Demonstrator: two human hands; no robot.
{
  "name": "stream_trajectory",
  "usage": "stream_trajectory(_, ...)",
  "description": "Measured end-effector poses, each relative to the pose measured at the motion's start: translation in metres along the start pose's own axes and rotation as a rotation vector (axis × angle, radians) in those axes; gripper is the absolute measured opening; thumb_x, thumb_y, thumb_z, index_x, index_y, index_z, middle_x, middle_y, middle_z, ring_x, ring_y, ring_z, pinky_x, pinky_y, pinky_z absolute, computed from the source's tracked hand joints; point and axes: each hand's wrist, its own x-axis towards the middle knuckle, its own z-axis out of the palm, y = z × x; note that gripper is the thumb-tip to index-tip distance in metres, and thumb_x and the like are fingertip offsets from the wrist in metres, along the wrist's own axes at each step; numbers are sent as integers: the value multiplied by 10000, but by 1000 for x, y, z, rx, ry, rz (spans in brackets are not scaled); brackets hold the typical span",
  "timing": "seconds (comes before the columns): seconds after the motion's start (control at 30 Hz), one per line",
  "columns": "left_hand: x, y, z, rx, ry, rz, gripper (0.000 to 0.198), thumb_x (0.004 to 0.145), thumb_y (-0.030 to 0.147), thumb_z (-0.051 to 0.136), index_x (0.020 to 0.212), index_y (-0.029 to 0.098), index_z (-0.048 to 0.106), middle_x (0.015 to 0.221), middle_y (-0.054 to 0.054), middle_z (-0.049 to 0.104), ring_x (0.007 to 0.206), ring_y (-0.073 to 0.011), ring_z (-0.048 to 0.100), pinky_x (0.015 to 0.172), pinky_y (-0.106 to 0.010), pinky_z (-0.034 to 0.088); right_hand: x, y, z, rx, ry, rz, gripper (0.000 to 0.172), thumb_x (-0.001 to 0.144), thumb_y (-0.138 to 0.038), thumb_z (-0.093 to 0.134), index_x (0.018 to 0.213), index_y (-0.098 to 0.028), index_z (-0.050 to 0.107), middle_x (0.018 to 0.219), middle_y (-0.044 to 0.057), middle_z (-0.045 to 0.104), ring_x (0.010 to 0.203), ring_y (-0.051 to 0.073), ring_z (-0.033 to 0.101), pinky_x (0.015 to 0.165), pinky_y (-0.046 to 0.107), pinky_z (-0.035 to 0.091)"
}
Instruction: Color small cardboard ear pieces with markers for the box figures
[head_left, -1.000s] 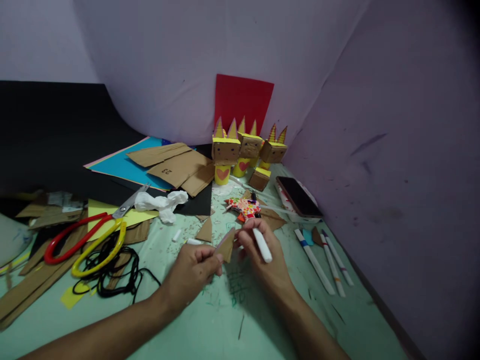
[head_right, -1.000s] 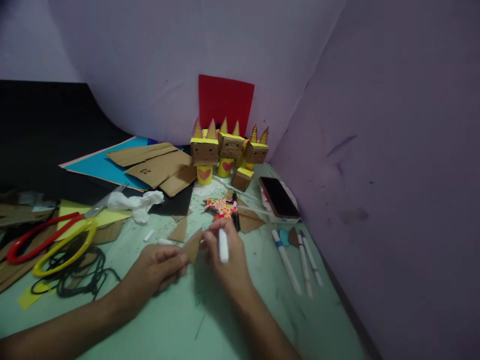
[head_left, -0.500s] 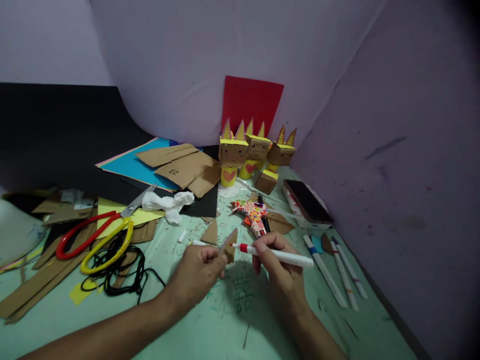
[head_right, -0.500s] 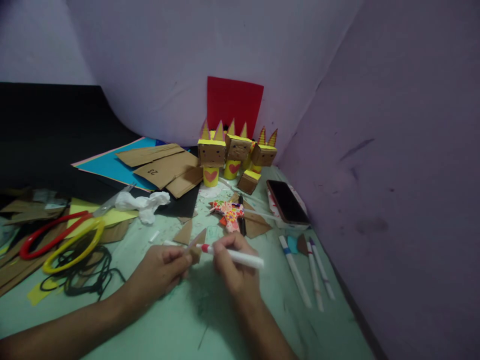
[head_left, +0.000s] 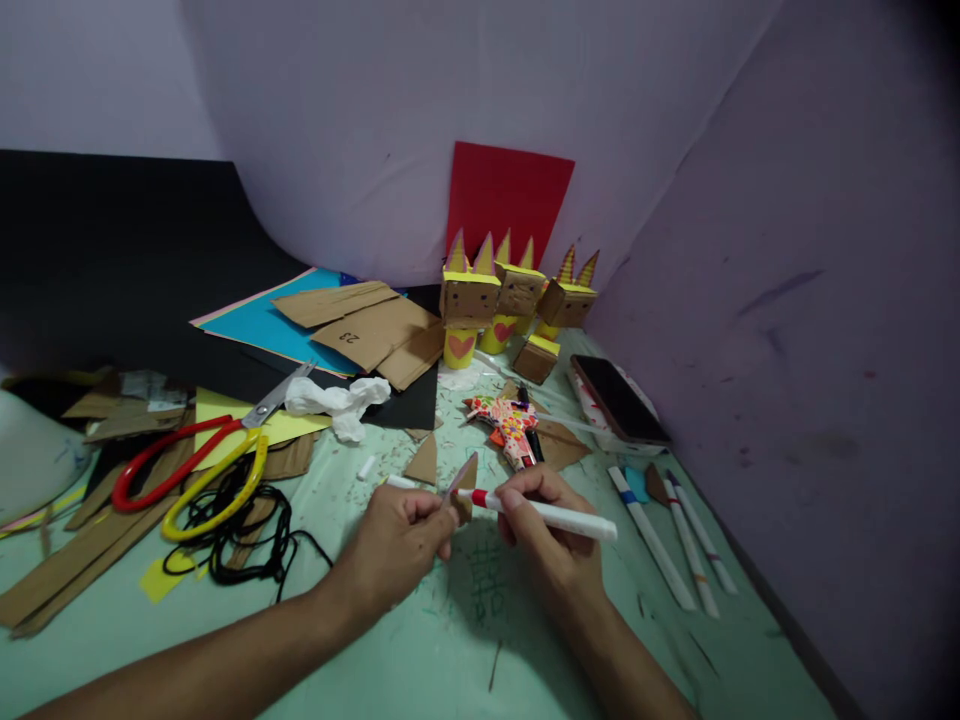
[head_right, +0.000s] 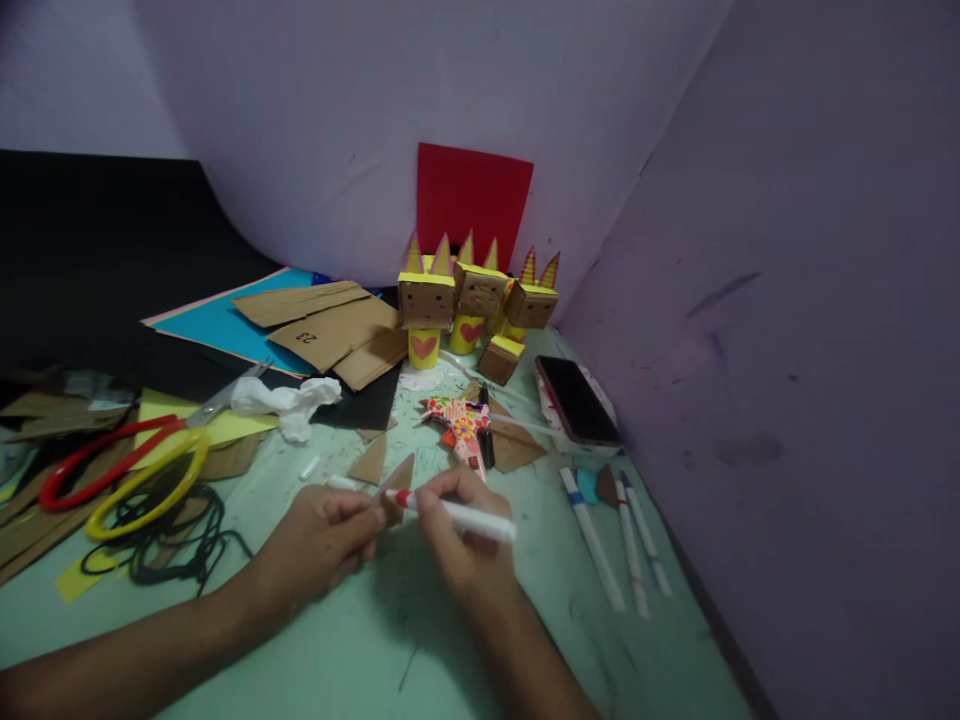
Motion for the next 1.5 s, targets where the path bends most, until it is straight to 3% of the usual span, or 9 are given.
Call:
stream_trajectory(0.23,0,-1,-2,15,2,68,345,708,383,479,427,183,469,349,67,332,349,-68,281,375,-217,179,3,0,0,-40,16,2,222,773,-365,569,660,-175,570,489,-30,522,444,97,425,442,218,301)
stream_trajectory(0.47,1,2,-1,-13,10,2,343,680,414,485,424,187,478,313,72,310,306,-64,246,364,-227,148,4,1,-5,-15,85,-25,202,780,-353,572,674,-181,568,505,-36,529,459,96,453,452,210,343)
stream_trajectory(0.7,-2,4,-2,-20,8,9,343,684,397,495,417,185,458,325,70,308,325,-63,247,376,-226,149,1,-2,2,-49,4,-26,213,767,-359,569,660,-174,580,484,-28,525,443,98,428,436,219,304)
stream_trajectory(0.97,-2,5,-3,-27,-6,6,343,679,412,494,424,186,455,363,62,329,350,-66,258,381,-227,147,6,0,-5,3,101,-42,189,778,-355,577,693,-187,575,528,-27,554,481,114,485,473,226,364)
stream_trajectory(1.2,-3,7,-4,-36,-9,-16,354,663,442,503,423,187,454,340,70,291,341,-64,232,377,-226,130,2,0,-1,-22,0,-21,210,775,-365,567,674,-182,581,493,-29,537,448,108,449,444,223,317)
stream_trajectory(1.5,-2,6,-3,-62,-11,-12,343,666,431,509,435,182,461,381,59,335,362,-65,254,384,-224,147,6,1,-4,30,99,-51,197,785,-357,574,691,-184,573,525,-26,552,482,112,485,478,224,368)
